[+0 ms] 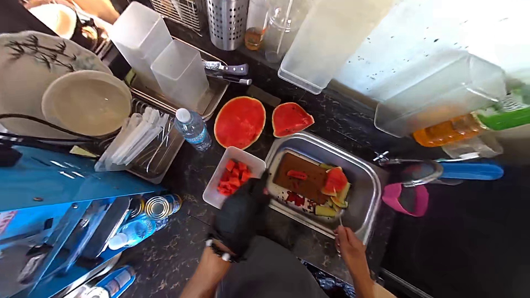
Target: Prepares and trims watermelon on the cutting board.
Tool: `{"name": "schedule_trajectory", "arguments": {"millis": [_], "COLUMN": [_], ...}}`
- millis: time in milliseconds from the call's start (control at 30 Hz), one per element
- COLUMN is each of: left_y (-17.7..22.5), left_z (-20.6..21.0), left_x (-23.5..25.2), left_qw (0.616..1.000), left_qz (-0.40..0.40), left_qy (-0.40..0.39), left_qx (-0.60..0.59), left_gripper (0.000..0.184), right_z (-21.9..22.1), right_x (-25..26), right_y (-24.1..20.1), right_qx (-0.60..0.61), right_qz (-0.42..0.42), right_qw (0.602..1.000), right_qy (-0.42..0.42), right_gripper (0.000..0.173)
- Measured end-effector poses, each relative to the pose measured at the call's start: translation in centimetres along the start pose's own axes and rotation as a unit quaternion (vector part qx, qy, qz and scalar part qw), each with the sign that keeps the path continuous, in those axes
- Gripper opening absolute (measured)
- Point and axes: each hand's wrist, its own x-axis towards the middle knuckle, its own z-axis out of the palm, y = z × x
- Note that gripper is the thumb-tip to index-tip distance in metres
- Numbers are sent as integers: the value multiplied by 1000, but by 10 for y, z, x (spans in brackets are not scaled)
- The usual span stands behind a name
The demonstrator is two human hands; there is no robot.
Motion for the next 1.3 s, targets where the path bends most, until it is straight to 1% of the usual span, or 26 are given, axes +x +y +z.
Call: {"name": "schedule_trajectory", "arguments": {"millis": [100, 167, 233, 267, 333, 400, 433, 467, 500, 533, 567, 600, 633, 667, 700, 733, 767, 800, 833, 900, 967, 1033, 1100, 1167, 1233, 1300], "left_y": [-40, -48, -43, -36, -19, -3, 3, 8, 11, 14, 14, 0, -22, -38, -49, -60, -70, -70, -62, -81, -99, -104, -96, -82, -76, -80], "left_z": [-23, -41, -53, -54, -39, 1, 30, 63, 99, 133, 167, 214, 265, 302, 327, 343, 351, 347, 340, 362, 367, 372, 376, 381, 389, 397], "left_x": [4, 1, 3, 4, 8, 17, 24, 36, 50, 65, 75, 78, 87, 109, 131, 143, 149, 160, 180, 186, 187, 192, 191, 194, 198, 195], "left_qw": [995, 994, 996, 997, 992, 971, 953, 933, 926, 935, 937, 937, 944, 943, 946, 953, 956, 941, 904, 927, 937, 946, 942, 922, 911, 923], "left_qz": [-94, -106, -60, -28, 31, 64, 54, 23, -23, -68, -96, -89, -62, -42, -28, -8, 5, 1, -15, 26, 47, 67, 116, 164, 180, 179], "left_qy": [-19, 8, 57, 76, 82, 28, -36, -121, -201, -272, -329, -332, -291, -272, -250, -228, -231, -290, -384, -331, -303, -272, -273, -307, -325, -294], "left_qx": [32, 24, 14, -6, -90, -228, -295, -337, -318, -217, -73, 58, 141, 187, 205, 198, 179, 174, 189, 174, 168, 165, 160, 172, 180, 170], "left_gripper": [60, 52, 41, 39, 37, 34, 31, 28, 26, 26, 34, 46, 61, 76, 83, 82, 78, 72, 66, 50, 47, 47, 50, 56, 57, 54], "right_z": [9, 10, 8, 5, -2, -9, -11, -12, -9, -3, 3, 7, 9, 7, 4, 3, 3, 4, 3, 6, 10, 10, 4, -3, -10, -14], "right_x": [-1, -4, -10, -13, -20, -27, -27, -25, -18, -9, -1, 3, 2, 0, -3, -13, -27, -35, -38, -45, -46, -38, -32, -28, -28, -30], "right_y": [-15, -25, -28, -28, -28, -28, -26, -22, -16, -9, 2, 15, 27, 34, 39, 46, 55, 64, 74, 87, 83, 76, 67, 62, 61, 65], "right_qx": [-23, -20, -6, 1, 13, 33, 57, 98, 160, 236, 307, 350, 367, 365, 362, 357, 344, 317, 278, 217, 207, 206, 184, 160, 153, 149], "right_qz": [-8, -11, -21, -25, -35, -46, -50, -41, -10, 60, 161, 239, 264, 254, 243, 240, 242, 245, 253, 261, 252, 233, 217, 200, 192, 196], "right_qw": [1000, 1000, 1000, 1000, 998, 994, 990, 986, 979, 965, 936, 905, 892, 896, 900, 903, 907, 916, 926, 939, 943, 949, 957, 965, 968, 969], "right_qy": [-10, -8, 9, 19, 50, 93, 116, 130, 127, 102, 55, 17, 5, 12, 19, 14, 5, -7, -25, -60, -67, -56, -58, -61, -49, -29], "right_gripper": [50, 51, 50, 50, 49, 47, 45, 43, 42, 41, 43, 44, 44, 44, 44, 43, 43, 43, 45, 46, 47, 46, 46, 47, 47, 47]}}
